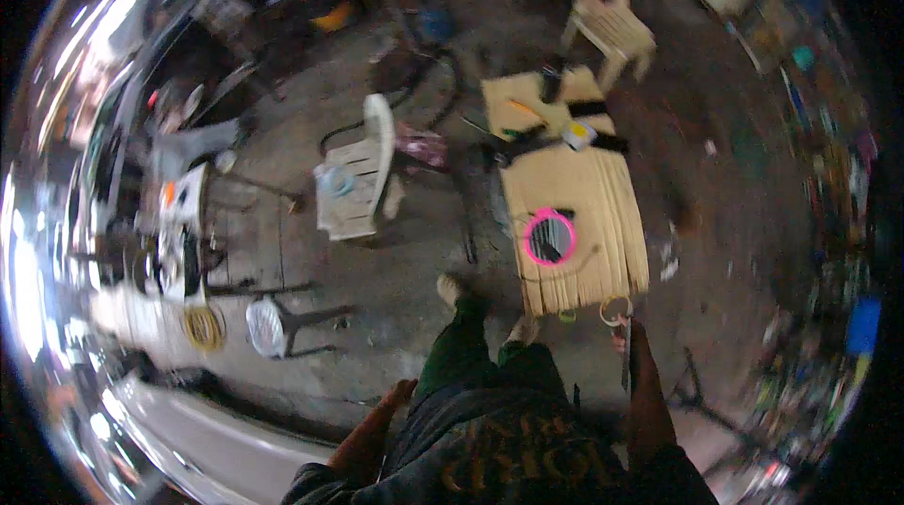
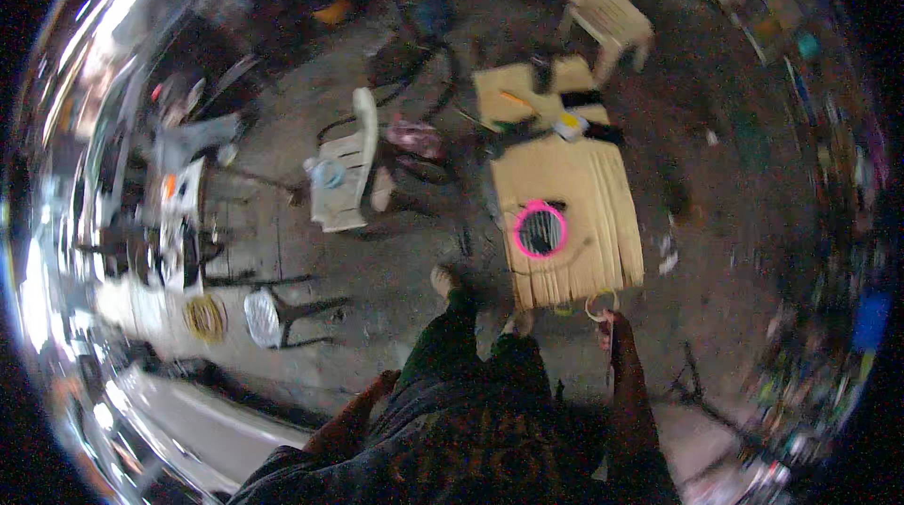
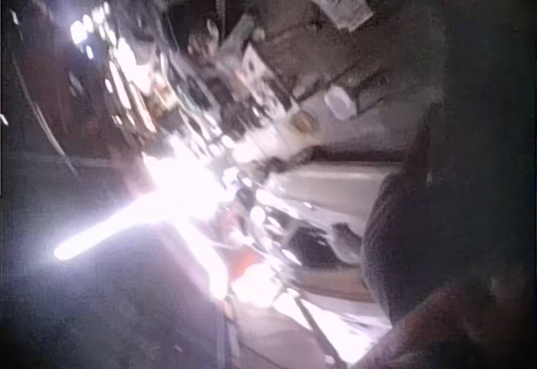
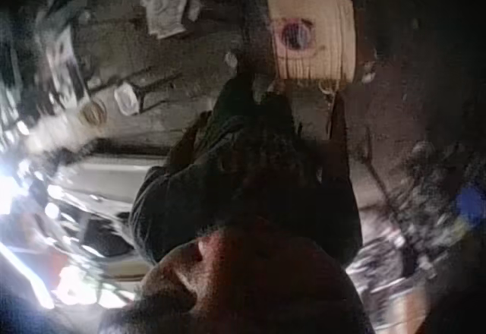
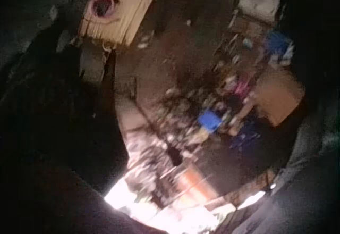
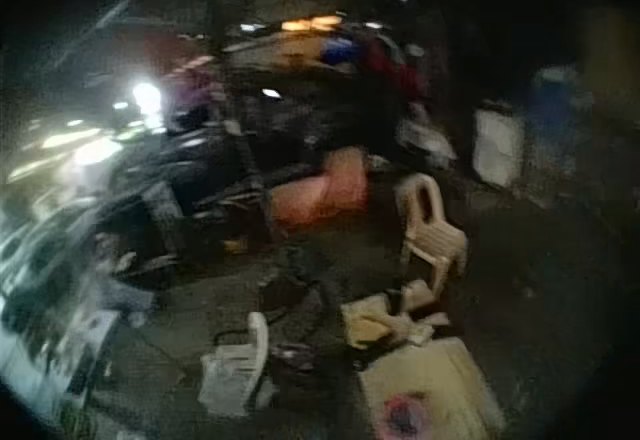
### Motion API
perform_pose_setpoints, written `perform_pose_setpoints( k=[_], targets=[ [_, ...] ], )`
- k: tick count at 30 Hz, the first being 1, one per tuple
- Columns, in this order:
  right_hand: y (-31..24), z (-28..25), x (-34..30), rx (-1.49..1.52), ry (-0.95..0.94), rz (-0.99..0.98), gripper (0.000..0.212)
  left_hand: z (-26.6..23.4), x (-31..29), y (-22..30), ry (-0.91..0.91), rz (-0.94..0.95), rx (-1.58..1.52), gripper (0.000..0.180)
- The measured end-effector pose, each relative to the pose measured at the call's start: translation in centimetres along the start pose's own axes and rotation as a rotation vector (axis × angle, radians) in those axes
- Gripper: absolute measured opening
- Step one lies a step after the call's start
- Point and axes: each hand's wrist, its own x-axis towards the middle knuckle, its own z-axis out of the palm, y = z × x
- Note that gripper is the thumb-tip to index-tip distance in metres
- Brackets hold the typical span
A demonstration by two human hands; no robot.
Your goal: The person sands a damaged area on the front bumper of a dark gray SUV using sandpaper. They walk through the garage, retrieve sandpaper, and repeatedly rub the sanded area, occasionally dipping the sandpaper into a bucket of water.
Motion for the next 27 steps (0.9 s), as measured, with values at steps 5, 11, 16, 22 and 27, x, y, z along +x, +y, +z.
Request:
perform_pose_setpoints(
  k=[5, 11, 16, 22, 27],
  targets=[
    [-6.0, 11.5, 2.3, -0.080, -0.327, -0.010, 0.024, 9.8, -1.1, 0.3, 0.242, 0.083, -1.775, 0.065],
    [-0.4, 35.1, 5.9, -0.509, -0.577, 0.204, 0.035, 8.9, -7.3, -2.0, 0.141, -0.067, -2.168, 0.073],
    [13.5, 58.6, 0.7, -0.772, -0.881, 0.332, 0.033, 13.8, -8.4, -12.2, 0.142, -0.131, -2.209, 0.074],
    [31.1, 79.1, -4.3, -0.896, -1.078, 0.721, 0.036, 17.1, -11.3, -24.7, 0.168, -0.091, -1.819, 0.070],
    [39.8, 90.1, -10.5, -1.219, -1.187, 0.696, 0.036, 12.4, -15.8, -28.9, 0.441, 0.078, -1.256, 0.048]
  ],
)
